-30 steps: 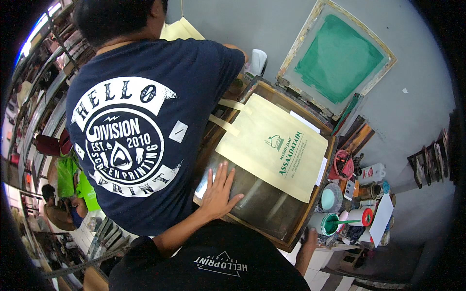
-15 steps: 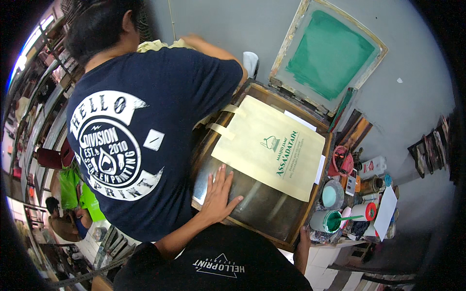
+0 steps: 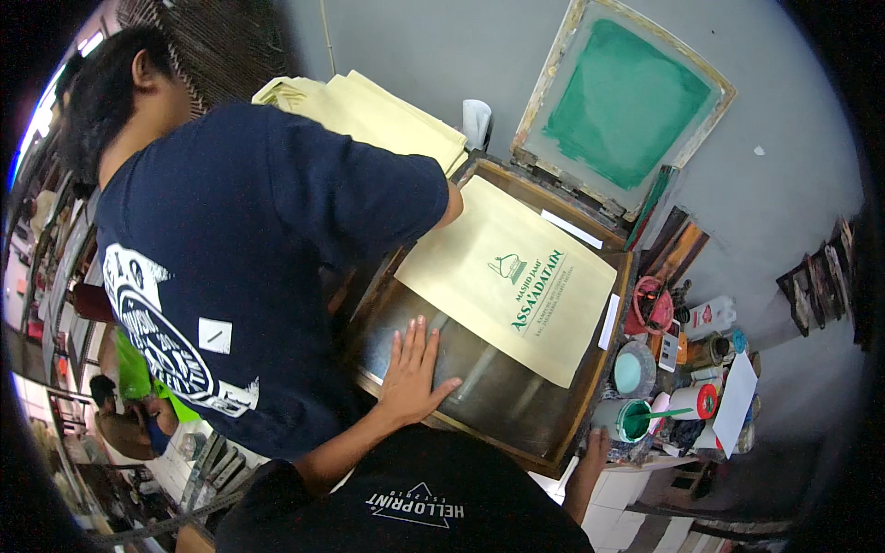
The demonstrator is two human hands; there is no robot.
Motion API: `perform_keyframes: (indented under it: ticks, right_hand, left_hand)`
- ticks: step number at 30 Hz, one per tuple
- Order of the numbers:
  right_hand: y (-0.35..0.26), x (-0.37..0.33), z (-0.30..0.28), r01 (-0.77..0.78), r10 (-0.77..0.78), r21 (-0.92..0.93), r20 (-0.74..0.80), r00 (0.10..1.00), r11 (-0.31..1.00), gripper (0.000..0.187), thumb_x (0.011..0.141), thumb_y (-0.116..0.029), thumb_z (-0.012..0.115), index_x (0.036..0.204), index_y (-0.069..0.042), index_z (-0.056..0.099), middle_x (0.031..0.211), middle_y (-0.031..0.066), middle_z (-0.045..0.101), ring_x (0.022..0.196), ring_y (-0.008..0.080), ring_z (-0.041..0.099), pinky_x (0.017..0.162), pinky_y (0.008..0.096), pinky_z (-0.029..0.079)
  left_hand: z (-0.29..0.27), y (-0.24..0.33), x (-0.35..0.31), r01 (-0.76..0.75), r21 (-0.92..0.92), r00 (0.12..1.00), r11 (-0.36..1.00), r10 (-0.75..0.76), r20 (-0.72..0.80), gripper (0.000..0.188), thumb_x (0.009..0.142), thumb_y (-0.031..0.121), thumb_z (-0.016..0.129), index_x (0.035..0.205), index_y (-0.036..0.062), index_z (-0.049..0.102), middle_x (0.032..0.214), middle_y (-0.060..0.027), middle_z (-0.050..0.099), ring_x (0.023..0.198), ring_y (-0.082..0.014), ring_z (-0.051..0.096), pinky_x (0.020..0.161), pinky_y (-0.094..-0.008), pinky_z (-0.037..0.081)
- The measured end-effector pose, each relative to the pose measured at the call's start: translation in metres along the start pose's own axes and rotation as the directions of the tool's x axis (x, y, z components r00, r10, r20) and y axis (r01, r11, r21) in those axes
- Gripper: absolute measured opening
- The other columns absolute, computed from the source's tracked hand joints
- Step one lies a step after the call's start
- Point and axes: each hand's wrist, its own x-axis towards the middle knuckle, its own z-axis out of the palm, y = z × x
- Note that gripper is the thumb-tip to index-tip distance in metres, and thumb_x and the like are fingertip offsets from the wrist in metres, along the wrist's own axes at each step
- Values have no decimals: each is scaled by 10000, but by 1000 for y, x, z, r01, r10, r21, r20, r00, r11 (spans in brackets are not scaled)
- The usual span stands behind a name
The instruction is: The person performs screen printing on a tote bag by aligning the bag on a screen printing board, pressing it flat by hand, and then lifting the screen to show the printed logo before picking the bag up for inspection.
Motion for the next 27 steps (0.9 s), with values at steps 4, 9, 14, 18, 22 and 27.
perform_keyframes:
  ticks: [4, 9, 14, 18, 22, 27]
  right_hand:
    - [3, 1, -5, 38, -42, -70, -47, 998, 997, 762, 1097, -416, 571, 1653, 33, 309, 1690, 250, 343, 1532, 348, 374, 1264, 442, 268]
    - [13, 10, -12, 47, -57, -99, -108, 993, 994, 781, 1106, -441, 548, 1664, 31, 272, 1702, 251, 310, 1552, 360, 337, 1275, 456, 250]
    - [9, -5, 0, -62, 54, 51, 141, 989, 997, 818, 1067, -456, 608, 1666, -6, 279, 1694, 196, 342, 1551, 343, 331, 1268, 469, 257]
    - [7, -2, -8, -108, 101, 141, 55, 993, 984, 864, 1063, -456, 614, 1684, 4, 230, 1697, 216, 329, 1563, 328, 321, 1283, 449, 227]
    - [-10, -16, 4, 4, -2, -8, 300, 954, 1000, 792, 1066, -464, 605, 1614, 47, 350, 1601, 194, 469, 1463, 344, 457, 1236, 425, 306]
    - [17, -2, -5, -105, 62, 145, 273, 960, 984, 821, 1069, -463, 605, 1648, 32, 299, 1674, 194, 387, 1533, 332, 374, 1262, 447, 273]
  left_hand:
    - [4, 0, 0, -5, -45, 1000, 999, 4, -13, 937, 1048, 582, 544, 1652, -67, 241, 1747, -322, 96, 1638, -459, 67, 1302, -618, 7]
    - [3, -1, 0, -20, -79, 1000, 997, 20, -7, 932, 1042, 573, 557, 1645, -70, 254, 1740, -333, 106, 1636, -462, 82, 1306, -611, 20]
    - [5, -1, 5, 3, -73, 1000, 997, -3, -5, 914, 1043, 562, 566, 1635, -71, 276, 1738, -334, 116, 1632, -461, 108, 1308, -606, 44]
    - [3, -1, 3, 2, -81, 1000, 997, -4, -21, 911, 1042, 559, 569, 1629, -76, 284, 1735, -336, 127, 1631, -458, 122, 1308, -606, 54]
    - [4, 0, 4, 5, -66, 1000, 998, -5, -13, 913, 1043, 562, 566, 1627, -82, 285, 1732, -340, 134, 1629, -458, 128, 1308, -608, 56]
    - [3, 1, 1, 4, -61, 1000, 998, -5, -26, 915, 1046, 566, 561, 1628, -82, 283, 1731, -341, 137, 1628, -461, 133, 1307, -610, 58]
